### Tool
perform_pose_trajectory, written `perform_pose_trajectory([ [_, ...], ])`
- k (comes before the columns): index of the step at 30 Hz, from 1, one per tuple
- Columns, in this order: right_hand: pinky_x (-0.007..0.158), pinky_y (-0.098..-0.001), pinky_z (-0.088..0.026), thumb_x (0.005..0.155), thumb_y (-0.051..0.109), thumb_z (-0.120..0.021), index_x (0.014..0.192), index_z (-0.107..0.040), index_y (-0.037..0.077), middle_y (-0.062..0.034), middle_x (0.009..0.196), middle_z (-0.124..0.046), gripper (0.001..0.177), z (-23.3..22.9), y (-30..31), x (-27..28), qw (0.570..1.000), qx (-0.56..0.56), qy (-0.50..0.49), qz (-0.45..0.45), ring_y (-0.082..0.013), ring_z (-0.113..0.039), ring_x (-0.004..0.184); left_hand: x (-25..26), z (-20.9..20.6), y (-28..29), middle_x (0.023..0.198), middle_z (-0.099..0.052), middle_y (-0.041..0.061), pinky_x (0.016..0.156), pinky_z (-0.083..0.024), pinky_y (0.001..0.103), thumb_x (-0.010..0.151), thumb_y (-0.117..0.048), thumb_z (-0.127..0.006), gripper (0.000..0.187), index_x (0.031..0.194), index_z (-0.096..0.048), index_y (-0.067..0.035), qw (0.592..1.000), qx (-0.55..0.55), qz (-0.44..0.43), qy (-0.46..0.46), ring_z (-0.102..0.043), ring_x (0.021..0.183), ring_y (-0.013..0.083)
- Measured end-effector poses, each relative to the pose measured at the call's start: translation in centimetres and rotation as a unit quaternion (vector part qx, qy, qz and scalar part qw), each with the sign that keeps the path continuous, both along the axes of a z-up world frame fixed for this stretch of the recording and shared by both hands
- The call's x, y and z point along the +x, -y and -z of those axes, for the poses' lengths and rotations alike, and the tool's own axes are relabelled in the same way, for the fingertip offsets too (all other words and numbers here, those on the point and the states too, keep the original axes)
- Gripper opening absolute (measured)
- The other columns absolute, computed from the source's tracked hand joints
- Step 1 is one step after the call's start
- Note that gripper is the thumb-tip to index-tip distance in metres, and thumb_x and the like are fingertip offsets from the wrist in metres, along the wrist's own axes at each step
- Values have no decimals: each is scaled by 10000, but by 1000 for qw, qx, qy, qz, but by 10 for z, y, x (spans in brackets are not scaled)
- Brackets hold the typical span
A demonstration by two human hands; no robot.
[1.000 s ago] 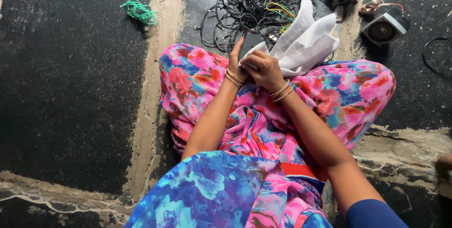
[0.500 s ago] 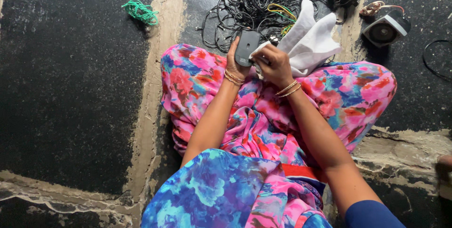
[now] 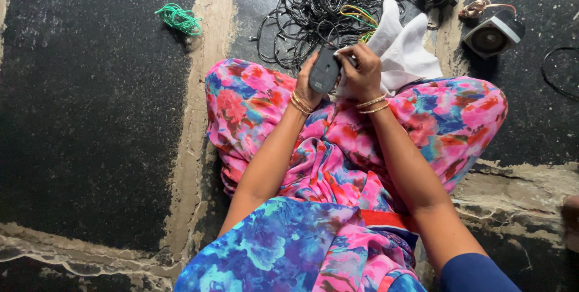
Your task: The person sits on the floor and handles a black computer mouse, wiping it with a white cloth. They also handle a tangled bundle of black wires and a small green bundle of wire, moving them around on the floor.
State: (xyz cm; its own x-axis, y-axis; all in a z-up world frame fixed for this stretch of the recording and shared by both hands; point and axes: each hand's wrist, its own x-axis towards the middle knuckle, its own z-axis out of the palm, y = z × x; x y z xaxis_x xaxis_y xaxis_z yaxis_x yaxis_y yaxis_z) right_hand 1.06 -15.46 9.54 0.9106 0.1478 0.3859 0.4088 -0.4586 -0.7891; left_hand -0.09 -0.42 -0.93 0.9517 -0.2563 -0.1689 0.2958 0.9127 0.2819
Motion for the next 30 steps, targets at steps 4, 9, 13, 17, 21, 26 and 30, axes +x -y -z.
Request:
perform_pose_trajectory([
  [4, 705, -350, -529, 901, 31, -753, 980, -728, 59, -107, 910, -670, 87, -5, -9, -15, 998, -22, 21, -47, -265, -689, 811, 5, 17, 0, 1095, -711, 73, 848, -593, 316, 1098, -314, -506, 321, 1259, -627, -64, 999, -16, -24, -32, -697, 955, 173],
  [9, 703, -340, -545, 893, 36, -736, 983, -730, 77, -85, 930, -686, 99, -8, -14, -19, 998, -23, 1, -51, -243, -705, 820, 5, 26, -1, 1087, -720, 67, 847, -589, 308, 1085, -313, -514, 317, 1252, -635, -74, 998, -13, -22, -53, -697, 947, 165],
  [13, 711, -344, -527, 914, 44, -753, 972, -741, 62, -114, 906, -674, 61, 2, -9, -7, 1000, -30, 7, -6, -264, -689, 818, 5, 22, 1, 1047, -711, 81, 811, -598, 327, 1112, -375, -543, 360, 1227, -631, -45, 1000, -11, -5, -14, -699, 909, 178],
  [17, 747, -298, -530, 924, 53, -762, 974, -745, 27, -106, 912, -716, 59, 17, 5, 6, 999, 29, -8, 24, -201, -700, 845, -9, -6, -4, 1050, -709, 103, 762, -607, 362, 1077, -399, -603, 415, 1275, -614, -35, 999, 31, 5, 43, -703, 869, 222],
  [21, 720, -221, -508, 965, 79, -739, 1008, -756, 9, -18, 899, -733, 84, 32, 18, 17, 958, 229, -169, 34, -65, -627, 810, -10, -41, -12, 1151, -722, 232, 841, -625, 366, 989, -373, -615, 536, 1366, -566, 5, 997, 22, 65, 39, -728, 921, 273],
  [26, 770, -218, -517, 979, 37, -740, 1028, -752, -10, -29, 952, -727, 69, 31, 19, 13, 969, 225, -100, 4, -79, -652, 872, -6, -48, -9, 1227, -723, 183, 811, -633, 377, 995, -339, -552, 538, 1387, -537, 29, 999, 17, 38, -19, -752, 1001, 297],
  [30, 758, -231, -547, 962, 41, -734, 1028, -736, 9, -40, 963, -693, 73, 20, 8, 6, 975, 205, -77, -22, -93, -684, 863, -8, -16, -8, 1090, -740, 153, 656, -629, 376, 1060, -362, -550, 459, 1351, -592, -10, 998, 56, 39, -7, -757, 887, 299],
])
